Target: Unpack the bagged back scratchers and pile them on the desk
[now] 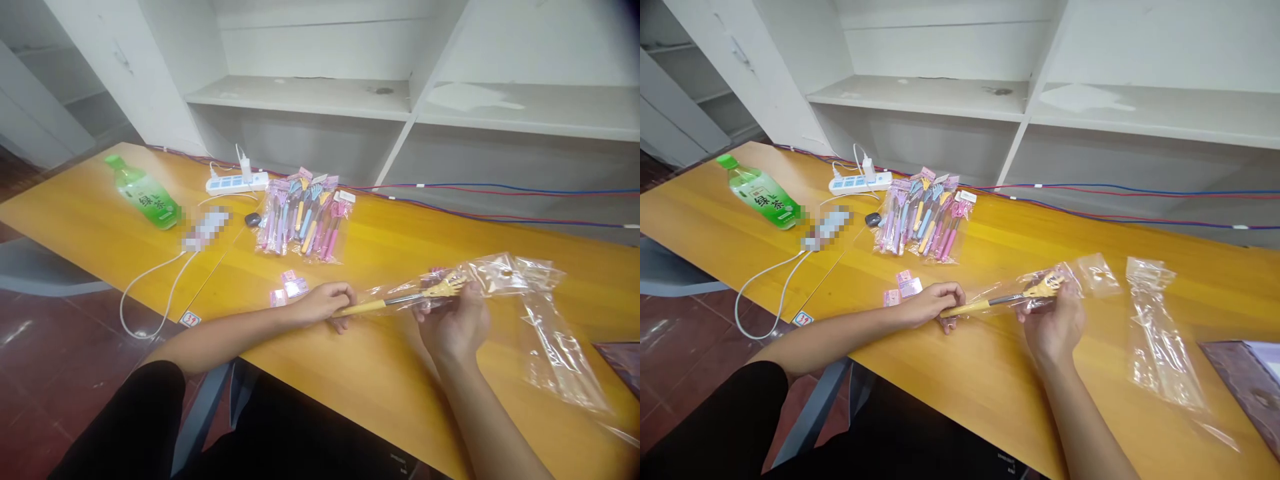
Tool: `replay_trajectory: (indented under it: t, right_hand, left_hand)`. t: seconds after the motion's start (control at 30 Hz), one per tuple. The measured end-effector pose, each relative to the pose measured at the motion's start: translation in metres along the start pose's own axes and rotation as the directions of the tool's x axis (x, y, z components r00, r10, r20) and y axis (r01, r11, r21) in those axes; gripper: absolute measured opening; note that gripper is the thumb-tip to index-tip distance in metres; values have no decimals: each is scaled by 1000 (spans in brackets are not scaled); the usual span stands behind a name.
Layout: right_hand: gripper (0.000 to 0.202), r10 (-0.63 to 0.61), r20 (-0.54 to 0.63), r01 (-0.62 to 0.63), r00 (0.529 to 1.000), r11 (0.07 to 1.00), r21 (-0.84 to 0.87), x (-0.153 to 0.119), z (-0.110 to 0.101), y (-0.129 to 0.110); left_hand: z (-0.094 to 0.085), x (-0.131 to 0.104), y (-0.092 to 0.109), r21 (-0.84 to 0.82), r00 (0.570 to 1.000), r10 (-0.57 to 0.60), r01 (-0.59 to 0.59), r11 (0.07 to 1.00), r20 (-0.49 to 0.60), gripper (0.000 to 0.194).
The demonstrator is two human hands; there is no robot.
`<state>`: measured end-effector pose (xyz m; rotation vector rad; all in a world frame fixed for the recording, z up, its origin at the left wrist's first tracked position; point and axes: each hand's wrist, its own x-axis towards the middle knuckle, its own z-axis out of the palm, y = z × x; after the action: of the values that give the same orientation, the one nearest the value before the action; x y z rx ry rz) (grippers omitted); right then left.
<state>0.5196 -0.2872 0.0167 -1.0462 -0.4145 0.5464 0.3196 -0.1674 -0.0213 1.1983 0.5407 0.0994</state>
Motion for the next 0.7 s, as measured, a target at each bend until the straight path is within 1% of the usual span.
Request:
replay_trajectory:
  t: [0.07,0.13,0.23,0.3,0.37,0.4,0.43,0.47,0.53,0.57,0.63,0.67,0.7]
  right_hand:
    - [35,-40,-16,40,999,999,-1,0,0,-1]
    - [31,-65,-50,64,997,998,-15,3,-3,-1]
    - [27,-46,-100,47,994,999,9,11,-10,-5]
    - [23,-12,-183,27,983,996,82,18,-13,-10]
    - [21,31,-296,22,955,985,173,24,-16,-16]
    - [21,56,-341,18,938,978,209,27,-17,-18]
    - [21,85,-355,2,931,972,237,30,-17,-20]
    - [20,112,-344,-22,932,967,255,31,-18,-22]
    - [17,159,-285,-84,945,962,258,32,-18,-23]
    - [15,172,-260,-107,950,963,248,31,-18,-23]
    - [11,186,-249,-130,951,966,222,29,-18,-22]
    - [10,187,-257,-132,948,967,217,27,-17,-21]
    - [10,187,-258,-132,948,967,216,26,-17,-21]
  left_hand:
    - [-1,1,-1,-12,1000,-18,17,1000,-13,6]
    - [-2,2,-1,-34,1000,-12,11,999,-17,10]
    - [-2,4,-3,-51,998,54,-55,997,-22,20]
    - [-2,4,-3,-40,993,119,-120,992,-26,29]
    - [-1,2,-2,-11,980,195,-196,981,-38,33]
    - [0,1,0,20,970,237,-236,971,-53,33]
    - [0,-1,2,65,957,279,-275,959,-75,34]
    - [1,-4,5,126,943,318,-305,944,-95,34]
    - [1,-7,10,287,917,379,-332,899,-127,33]
    - [0,-9,12,378,903,408,-333,864,-135,28]
    - [-3,-9,14,550,869,482,-350,758,-113,14]
    - [-4,-8,14,609,847,524,-371,701,-88,10]
    - [-6,-7,13,643,824,563,-399,654,-61,9]
